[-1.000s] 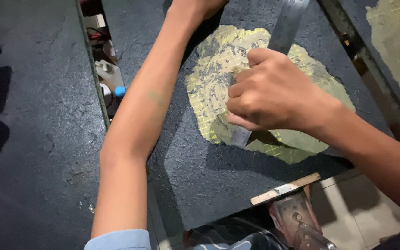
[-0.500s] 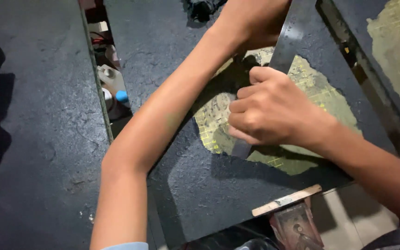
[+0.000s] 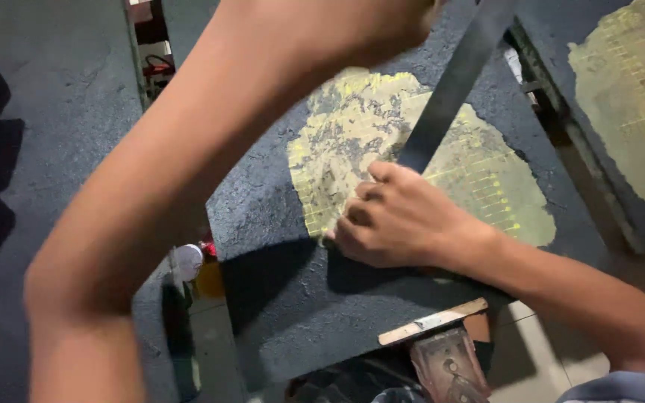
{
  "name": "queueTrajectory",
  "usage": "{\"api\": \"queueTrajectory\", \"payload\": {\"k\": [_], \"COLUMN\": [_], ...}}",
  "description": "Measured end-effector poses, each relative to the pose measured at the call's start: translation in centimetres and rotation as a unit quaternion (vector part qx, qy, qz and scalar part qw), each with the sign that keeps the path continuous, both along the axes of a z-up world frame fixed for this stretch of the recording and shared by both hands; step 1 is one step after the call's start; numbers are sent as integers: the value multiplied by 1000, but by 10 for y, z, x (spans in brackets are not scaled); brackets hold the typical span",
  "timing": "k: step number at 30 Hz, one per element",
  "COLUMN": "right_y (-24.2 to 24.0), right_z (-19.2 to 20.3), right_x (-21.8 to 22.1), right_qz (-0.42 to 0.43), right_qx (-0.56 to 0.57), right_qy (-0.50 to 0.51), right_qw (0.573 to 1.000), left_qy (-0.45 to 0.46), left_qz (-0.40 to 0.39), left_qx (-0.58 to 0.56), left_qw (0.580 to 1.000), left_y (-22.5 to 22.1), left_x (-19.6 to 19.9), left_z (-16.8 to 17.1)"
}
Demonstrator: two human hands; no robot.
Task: The person is using a metal ruler and a small scraper to remove dried ink or emulsion from a screen printing mesh.
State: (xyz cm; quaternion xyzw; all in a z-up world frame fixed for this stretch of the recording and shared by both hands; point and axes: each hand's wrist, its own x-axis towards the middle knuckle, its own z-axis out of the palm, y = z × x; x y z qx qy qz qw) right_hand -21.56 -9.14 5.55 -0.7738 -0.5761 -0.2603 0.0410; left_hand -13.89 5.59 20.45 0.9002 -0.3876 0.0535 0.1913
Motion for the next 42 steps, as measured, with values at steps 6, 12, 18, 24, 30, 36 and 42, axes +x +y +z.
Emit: {"api": "queueTrajectory", "payload": {"k": [6, 12, 18, 24, 30, 36, 42], "right_y": [7, -2, -3, -3, -1, -2, 0], "right_z": [-3, 9, 7, 11, 15, 14, 12], "right_x": [1, -5, -1, -4, -2, -3, -3], "right_qz": [-128, -55, -84, -85, -82, -76, -107], "right_qx": [-221, -89, -112, -51, -48, -55, -52], "right_qy": [247, -46, 16, -10, -11, -12, 32], "right_qw": [935, 993, 990, 995, 995, 995, 992], "left_qy": [0, -28, 165, 174, 162, 164, 349], "left_qz": [-80, -124, -39, 11, 82, 92, -72], "left_qx": [-74, -536, -666, -669, -663, -644, -294], "left_qw": [994, 835, 726, 723, 726, 742, 887], "left_y": [-23, -51, -38, -12, -4, -3, 47], "left_x": [-47, -38, -22, -33, -38, -33, 16], "left_z": [-19, -69, -98, -94, -102, -107, -93]}}
